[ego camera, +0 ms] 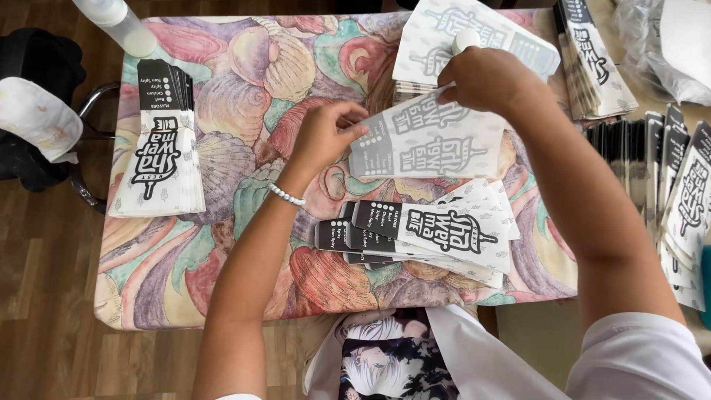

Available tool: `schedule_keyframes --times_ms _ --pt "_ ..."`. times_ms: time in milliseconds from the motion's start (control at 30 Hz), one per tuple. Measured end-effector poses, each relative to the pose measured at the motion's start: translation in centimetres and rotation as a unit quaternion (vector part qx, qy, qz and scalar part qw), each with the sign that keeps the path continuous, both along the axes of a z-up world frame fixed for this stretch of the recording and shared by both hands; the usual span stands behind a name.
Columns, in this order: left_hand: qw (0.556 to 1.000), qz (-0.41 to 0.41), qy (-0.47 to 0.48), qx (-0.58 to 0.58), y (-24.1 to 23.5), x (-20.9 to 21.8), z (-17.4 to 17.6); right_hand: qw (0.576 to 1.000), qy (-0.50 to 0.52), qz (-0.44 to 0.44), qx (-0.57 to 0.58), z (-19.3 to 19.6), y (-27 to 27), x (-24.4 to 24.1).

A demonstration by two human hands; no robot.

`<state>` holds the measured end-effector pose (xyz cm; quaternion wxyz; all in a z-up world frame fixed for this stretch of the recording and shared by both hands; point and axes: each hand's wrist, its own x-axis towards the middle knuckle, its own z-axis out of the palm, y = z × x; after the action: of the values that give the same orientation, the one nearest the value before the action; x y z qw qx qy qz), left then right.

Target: The person folds small white paper packets with black printed text on a table covered with a floral tablecloth. They repeatedly pick up packets, fold them in half, and stack them into neat piles. The person also fans out a stack of folded packets to display them.

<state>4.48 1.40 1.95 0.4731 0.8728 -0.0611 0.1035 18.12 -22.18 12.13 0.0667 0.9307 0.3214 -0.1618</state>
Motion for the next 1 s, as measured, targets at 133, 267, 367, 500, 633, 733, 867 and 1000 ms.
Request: schedule_keyframes --times_ms 133,267,367,500,633,733,867,1000 --pt "0.994 0.035 -0.016 0.098 0.3 0.7 -3.4 0.996 -0.058 0.067 -0.034 -4.7 -0.1 1.6" --pt "0.991 0.046 0.028 0.12 0.4 0.7 -4.8 0.984 -0.112 0.139 0.031 -7.5 -1.7 2.1" --pt "0.988 0.043 -0.01 0.145 0.7 0.7 -5.7 0.976 -0.133 0.155 0.08 -8.3 -2.5 1.8" --pt "0.984 0.059 -0.052 0.158 0.2 1.0 -6.1 0.943 -0.218 0.202 0.152 -8.4 -3.7 0.4" --pt "0.984 0.08 -0.049 0.152 0.6 1.4 -8.6 0.862 -0.333 0.228 0.307 -12.3 -5.6 -4.0" --pt "0.983 0.086 -0.057 0.151 0.3 0.9 -8.9 0.898 -0.113 0.206 0.373 -10.4 -4.6 -11.3" --pt "0.97 0.086 -0.101 0.202 -0.5 0.2 -10.1 0.919 -0.102 0.198 0.324 -12.7 -4.7 -12.7" --pt "0.961 0.065 -0.147 0.225 -2.6 -2.6 -10.0 0.932 -0.111 0.2 0.281 -13.4 -4.7 -13.0"
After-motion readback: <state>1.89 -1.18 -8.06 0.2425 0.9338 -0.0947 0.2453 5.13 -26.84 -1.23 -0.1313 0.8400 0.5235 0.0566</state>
